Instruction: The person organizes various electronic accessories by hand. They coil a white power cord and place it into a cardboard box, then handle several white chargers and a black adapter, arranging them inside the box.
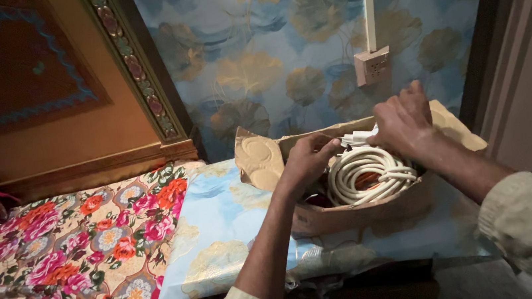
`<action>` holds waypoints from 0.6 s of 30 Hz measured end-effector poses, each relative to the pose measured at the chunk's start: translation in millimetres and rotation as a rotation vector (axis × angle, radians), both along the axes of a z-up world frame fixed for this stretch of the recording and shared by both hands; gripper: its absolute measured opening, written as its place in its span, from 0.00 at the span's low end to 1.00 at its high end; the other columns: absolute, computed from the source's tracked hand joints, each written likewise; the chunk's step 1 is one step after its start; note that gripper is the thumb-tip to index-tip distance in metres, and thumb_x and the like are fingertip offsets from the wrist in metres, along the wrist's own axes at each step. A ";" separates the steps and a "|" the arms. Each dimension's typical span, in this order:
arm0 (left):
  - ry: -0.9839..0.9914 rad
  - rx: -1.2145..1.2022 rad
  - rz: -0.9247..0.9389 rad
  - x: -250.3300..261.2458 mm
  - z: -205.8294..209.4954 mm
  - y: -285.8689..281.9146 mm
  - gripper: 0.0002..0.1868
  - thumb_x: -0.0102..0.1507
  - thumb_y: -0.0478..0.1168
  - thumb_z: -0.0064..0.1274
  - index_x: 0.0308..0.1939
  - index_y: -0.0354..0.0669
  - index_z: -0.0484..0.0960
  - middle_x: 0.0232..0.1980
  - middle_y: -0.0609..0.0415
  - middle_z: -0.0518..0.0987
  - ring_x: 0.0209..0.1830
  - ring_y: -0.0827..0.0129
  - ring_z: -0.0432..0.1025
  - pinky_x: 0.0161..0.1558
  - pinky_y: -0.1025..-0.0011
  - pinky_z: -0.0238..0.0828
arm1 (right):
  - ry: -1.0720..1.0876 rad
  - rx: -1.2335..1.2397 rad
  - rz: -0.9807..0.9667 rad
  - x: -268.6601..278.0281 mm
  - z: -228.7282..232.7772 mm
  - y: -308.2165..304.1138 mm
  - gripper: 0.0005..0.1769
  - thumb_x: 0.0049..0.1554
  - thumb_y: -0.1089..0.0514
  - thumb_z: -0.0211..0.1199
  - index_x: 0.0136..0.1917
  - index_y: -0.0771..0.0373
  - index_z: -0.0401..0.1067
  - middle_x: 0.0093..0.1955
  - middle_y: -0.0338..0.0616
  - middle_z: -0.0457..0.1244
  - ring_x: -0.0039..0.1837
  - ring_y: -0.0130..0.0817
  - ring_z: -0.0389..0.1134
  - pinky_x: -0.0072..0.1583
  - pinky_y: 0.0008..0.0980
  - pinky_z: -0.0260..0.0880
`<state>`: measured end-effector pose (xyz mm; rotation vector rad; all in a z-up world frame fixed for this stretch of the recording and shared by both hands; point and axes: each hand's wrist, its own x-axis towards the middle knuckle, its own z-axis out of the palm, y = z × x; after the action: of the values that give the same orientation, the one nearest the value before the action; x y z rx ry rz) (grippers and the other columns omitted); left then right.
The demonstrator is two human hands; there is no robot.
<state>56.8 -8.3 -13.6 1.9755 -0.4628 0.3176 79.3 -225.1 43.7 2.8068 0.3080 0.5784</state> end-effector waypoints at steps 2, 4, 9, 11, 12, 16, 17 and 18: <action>-0.007 0.046 0.042 1.5 -1.5 0.2 0.23 0.66 0.51 0.55 0.51 0.33 0.84 0.44 0.44 0.87 0.41 0.65 0.82 0.44 0.66 0.78 | -0.097 0.042 0.041 2.9 -3.8 -7.7 0.34 0.41 0.24 0.73 0.41 0.55 0.82 0.41 0.48 0.71 0.49 0.42 0.67 0.60 0.43 0.54; -0.020 0.063 0.058 3.8 -3.6 0.7 0.23 0.66 0.52 0.55 0.51 0.33 0.85 0.44 0.44 0.87 0.40 0.64 0.82 0.44 0.66 0.78 | -0.163 0.043 0.067 6.6 -7.7 -11.3 0.36 0.38 0.22 0.73 0.42 0.55 0.82 0.44 0.48 0.71 0.52 0.43 0.66 0.58 0.44 0.55; -0.048 0.088 0.067 4.0 -2.6 -0.9 0.23 0.65 0.51 0.55 0.50 0.34 0.86 0.42 0.43 0.87 0.39 0.64 0.82 0.43 0.65 0.78 | 0.037 -0.103 0.007 12.8 -4.1 -9.8 0.39 0.43 0.21 0.72 0.46 0.57 0.83 0.49 0.45 0.72 0.55 0.41 0.71 0.65 0.44 0.58; 0.017 0.075 0.078 -0.6 0.7 -1.5 0.23 0.65 0.52 0.56 0.50 0.33 0.85 0.41 0.42 0.87 0.36 0.63 0.81 0.41 0.64 0.78 | 0.165 -0.050 -0.044 16.1 5.3 -12.2 0.37 0.47 0.21 0.69 0.47 0.56 0.83 0.50 0.47 0.72 0.57 0.42 0.72 0.66 0.46 0.60; 0.050 0.068 0.083 -2.5 2.0 -1.7 0.24 0.65 0.52 0.56 0.50 0.32 0.84 0.40 0.42 0.87 0.35 0.63 0.80 0.39 0.63 0.78 | 0.229 -0.024 -0.069 18.0 7.5 -13.6 0.36 0.49 0.22 0.68 0.48 0.55 0.83 0.51 0.48 0.72 0.58 0.43 0.73 0.67 0.46 0.60; 0.002 0.023 0.029 1.0 3.0 -2.6 0.24 0.65 0.51 0.55 0.51 0.32 0.84 0.41 0.48 0.87 0.34 0.69 0.79 0.38 0.65 0.78 | 0.071 0.253 0.090 19.8 -4.8 -24.2 0.25 0.55 0.37 0.66 0.51 0.59 0.78 0.50 0.50 0.72 0.56 0.49 0.73 0.60 0.53 0.69; -0.025 0.036 0.026 5.3 1.8 -2.7 0.23 0.65 0.51 0.55 0.51 0.32 0.84 0.41 0.48 0.87 0.35 0.69 0.80 0.38 0.66 0.78 | 0.088 0.341 0.095 17.2 -11.3 -25.6 0.23 0.57 0.38 0.64 0.51 0.60 0.78 0.51 0.52 0.71 0.57 0.50 0.72 0.60 0.52 0.69; -0.051 0.050 0.022 11.0 0.3 -2.9 0.23 0.66 0.51 0.55 0.51 0.31 0.84 0.41 0.48 0.87 0.35 0.70 0.80 0.38 0.67 0.78 | 0.106 0.430 0.099 14.4 -17.3 -26.3 0.22 0.59 0.40 0.62 0.51 0.61 0.78 0.51 0.53 0.71 0.57 0.52 0.72 0.60 0.51 0.70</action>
<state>67.9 -11.3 -13.3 2.0262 -0.4858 0.3746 93.7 -251.5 26.4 3.2592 0.3855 0.5758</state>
